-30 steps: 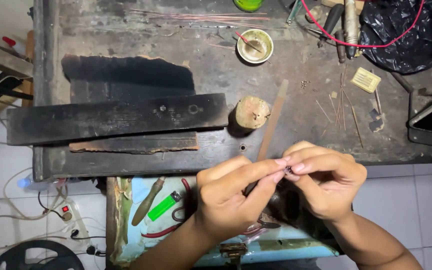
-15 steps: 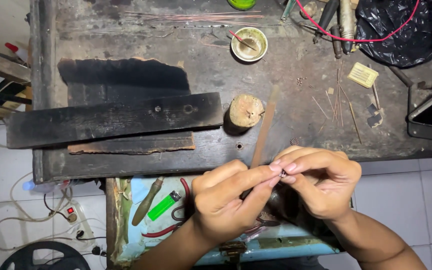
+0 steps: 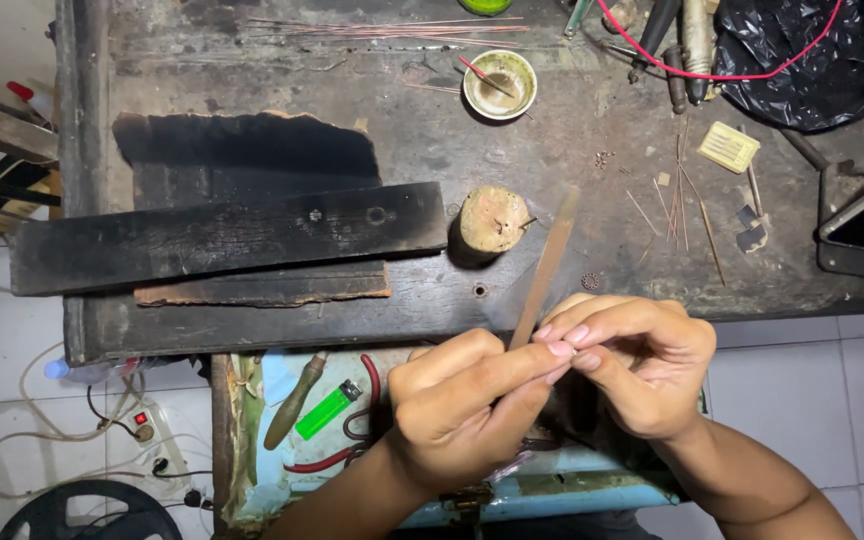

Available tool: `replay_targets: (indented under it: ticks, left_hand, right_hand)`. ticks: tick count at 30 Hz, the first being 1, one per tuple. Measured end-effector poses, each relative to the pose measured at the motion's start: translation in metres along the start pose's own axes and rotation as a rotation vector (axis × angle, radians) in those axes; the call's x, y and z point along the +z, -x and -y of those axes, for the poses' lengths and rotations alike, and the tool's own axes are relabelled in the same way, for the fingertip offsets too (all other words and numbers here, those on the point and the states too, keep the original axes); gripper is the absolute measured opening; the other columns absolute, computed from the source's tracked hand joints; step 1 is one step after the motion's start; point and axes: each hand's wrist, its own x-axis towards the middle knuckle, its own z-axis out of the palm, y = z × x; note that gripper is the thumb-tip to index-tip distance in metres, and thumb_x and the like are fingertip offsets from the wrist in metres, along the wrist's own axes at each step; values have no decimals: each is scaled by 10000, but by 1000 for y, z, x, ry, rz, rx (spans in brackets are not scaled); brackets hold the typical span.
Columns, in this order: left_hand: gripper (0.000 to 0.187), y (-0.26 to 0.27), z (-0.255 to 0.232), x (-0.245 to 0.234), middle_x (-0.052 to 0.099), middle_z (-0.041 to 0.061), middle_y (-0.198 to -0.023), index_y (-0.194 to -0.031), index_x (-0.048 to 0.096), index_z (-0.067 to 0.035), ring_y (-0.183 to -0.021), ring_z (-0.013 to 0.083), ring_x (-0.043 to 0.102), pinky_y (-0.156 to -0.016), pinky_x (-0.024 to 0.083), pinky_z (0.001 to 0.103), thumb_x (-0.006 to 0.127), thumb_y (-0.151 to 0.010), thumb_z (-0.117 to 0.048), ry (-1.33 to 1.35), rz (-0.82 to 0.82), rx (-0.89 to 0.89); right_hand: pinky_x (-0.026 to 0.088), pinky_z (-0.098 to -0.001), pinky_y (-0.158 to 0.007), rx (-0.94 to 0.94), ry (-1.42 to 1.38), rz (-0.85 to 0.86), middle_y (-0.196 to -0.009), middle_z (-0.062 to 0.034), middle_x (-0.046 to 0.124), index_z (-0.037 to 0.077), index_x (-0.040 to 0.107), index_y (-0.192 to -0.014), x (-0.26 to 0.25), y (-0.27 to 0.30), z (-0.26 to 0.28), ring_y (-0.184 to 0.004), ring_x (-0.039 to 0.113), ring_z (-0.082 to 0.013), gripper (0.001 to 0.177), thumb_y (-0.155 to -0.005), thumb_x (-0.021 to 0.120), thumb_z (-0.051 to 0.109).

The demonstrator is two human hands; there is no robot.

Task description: Using a hand file to smooth the surface and edges of a small metal jewelry component at a workbench.

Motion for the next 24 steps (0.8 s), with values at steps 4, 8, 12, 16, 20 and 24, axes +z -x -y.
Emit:
replay_targets:
  ticks: [4,8,12,16,20,24]
  left_hand:
    - [184,-1,0,1,545,36,-715,-1136,728,-76,-533,109,451,-495,427,235,763,-963,-23,-14,-13,8]
    - [171,-4,-1,1,654,58,-754,-1118,707,-57,-539,118,475,-496,436,247,767,-958,-45,-31,-21,30]
    - [151,-5,-2,1,696,66,-784,-1093,708,-44,-548,123,504,-508,457,247,763,-953,-49,-32,-19,33]
    - [150,-4,-1,2,692,65,-778,-1092,703,-47,-541,124,491,-497,440,251,762,-955,-55,-39,-25,36]
    - [148,-5,-1,1,681,67,-772,-1091,700,-43,-544,126,498,-504,448,253,760,-957,-62,-40,-22,35]
    - [145,-5,-2,2,660,58,-750,-1085,702,-49,-540,124,489,-501,443,251,764,-955,-67,-51,-30,35]
  right_hand:
    - [672,-399,-735,9,19,-2,-856,-170,736,21,649,-930,-1,-1,1,-729,765,-295,88,-942,674,105]
    - [653,-392,-709,20,2,12,-856,-185,735,6,637,-951,-1,-1,2,-701,743,-301,113,-961,659,116]
    - [661,-387,-714,33,22,15,-848,-178,734,-2,642,-955,-1,0,2,-704,752,-308,138,-968,651,135]
    - [660,-391,-719,36,15,15,-841,-168,731,-7,650,-954,-1,1,2,-703,751,-310,152,-969,651,145]
    - [650,-372,-714,49,26,9,-830,-143,724,-9,651,-951,-2,2,1,-711,750,-299,149,-971,646,139]
    - [653,-373,-721,53,34,11,-841,-129,725,-4,653,-949,-1,2,0,-716,754,-294,168,-975,649,161]
